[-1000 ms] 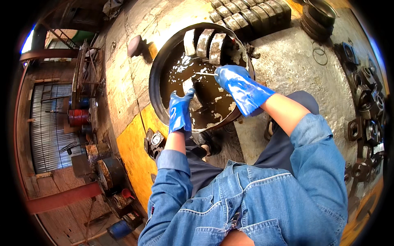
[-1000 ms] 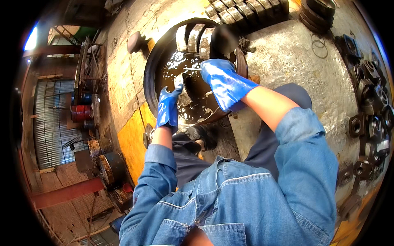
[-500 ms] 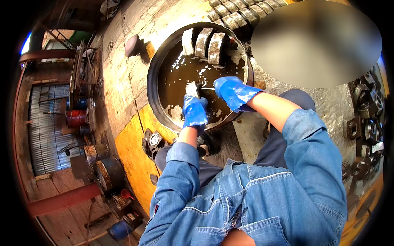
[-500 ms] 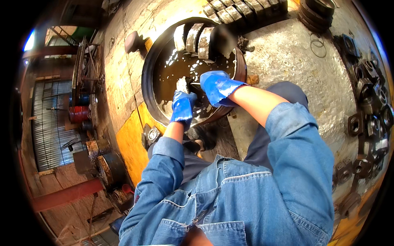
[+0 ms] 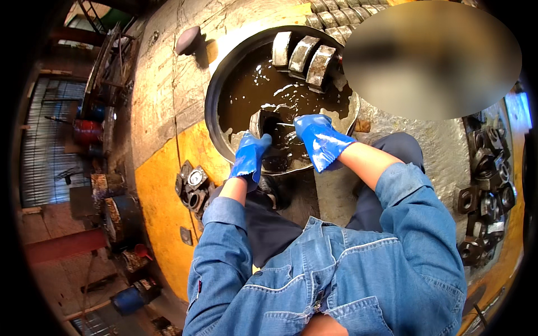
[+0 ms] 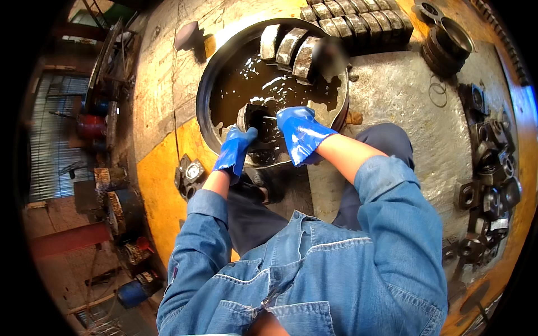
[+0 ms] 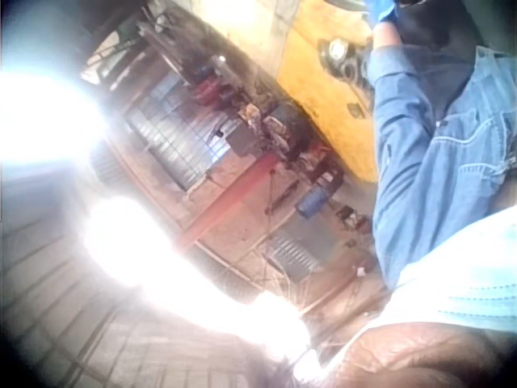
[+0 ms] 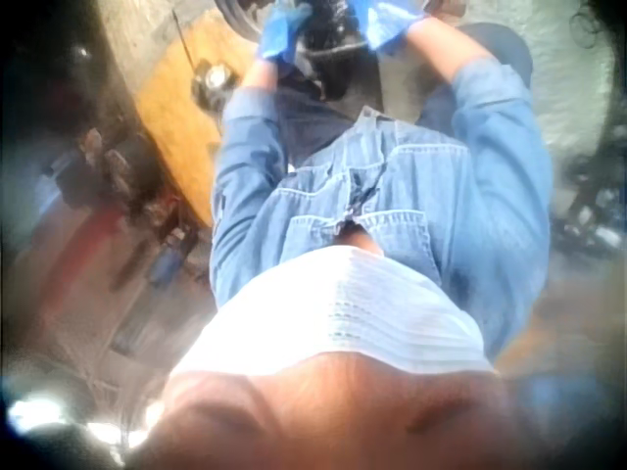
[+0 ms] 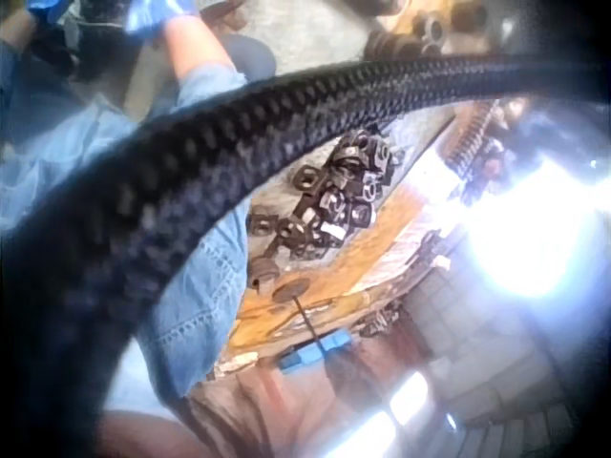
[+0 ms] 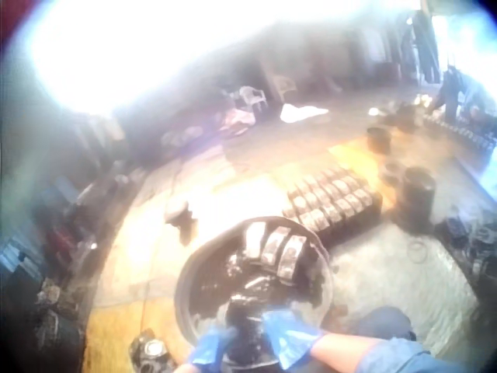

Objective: The person uses a brush to scrub metal components submerged in a tub of fluid, then lifts them out and places them back into the tub.

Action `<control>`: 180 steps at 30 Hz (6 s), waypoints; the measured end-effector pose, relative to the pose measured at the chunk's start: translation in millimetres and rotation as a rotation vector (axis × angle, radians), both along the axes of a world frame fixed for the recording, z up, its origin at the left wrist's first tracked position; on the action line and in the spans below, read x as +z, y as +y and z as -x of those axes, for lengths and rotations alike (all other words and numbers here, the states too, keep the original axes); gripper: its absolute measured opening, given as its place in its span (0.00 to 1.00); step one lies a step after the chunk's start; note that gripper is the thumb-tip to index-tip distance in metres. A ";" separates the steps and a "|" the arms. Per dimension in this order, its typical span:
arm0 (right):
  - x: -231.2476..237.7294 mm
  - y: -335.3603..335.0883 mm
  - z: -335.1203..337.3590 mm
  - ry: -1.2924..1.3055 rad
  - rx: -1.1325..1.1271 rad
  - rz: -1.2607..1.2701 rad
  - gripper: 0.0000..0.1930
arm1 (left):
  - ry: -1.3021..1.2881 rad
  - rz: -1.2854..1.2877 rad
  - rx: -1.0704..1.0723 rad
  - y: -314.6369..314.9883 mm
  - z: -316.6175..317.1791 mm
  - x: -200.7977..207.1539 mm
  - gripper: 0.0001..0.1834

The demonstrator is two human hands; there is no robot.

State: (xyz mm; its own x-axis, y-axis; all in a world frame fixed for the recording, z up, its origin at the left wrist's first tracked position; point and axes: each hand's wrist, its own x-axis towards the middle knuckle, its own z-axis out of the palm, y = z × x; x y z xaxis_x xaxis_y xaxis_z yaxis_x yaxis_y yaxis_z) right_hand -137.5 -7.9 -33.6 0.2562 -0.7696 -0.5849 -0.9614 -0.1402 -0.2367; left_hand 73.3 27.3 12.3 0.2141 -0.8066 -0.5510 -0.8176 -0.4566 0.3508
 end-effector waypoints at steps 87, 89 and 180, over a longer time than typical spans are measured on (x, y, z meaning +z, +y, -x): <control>89.4 52.3 -14.2 0.352 0.250 -0.102 0.16 | 0.240 0.238 -0.023 9.3 -44.4 -12.2 0.41; 112.3 73.0 -7.0 0.453 0.297 -0.003 0.16 | 0.246 0.269 0.010 12.4 -51.8 -23.2 0.44; 40.2 -16.9 -4.2 -1.210 -0.589 0.029 0.13 | -0.083 0.698 -0.316 27.9 -62.6 -14.7 0.24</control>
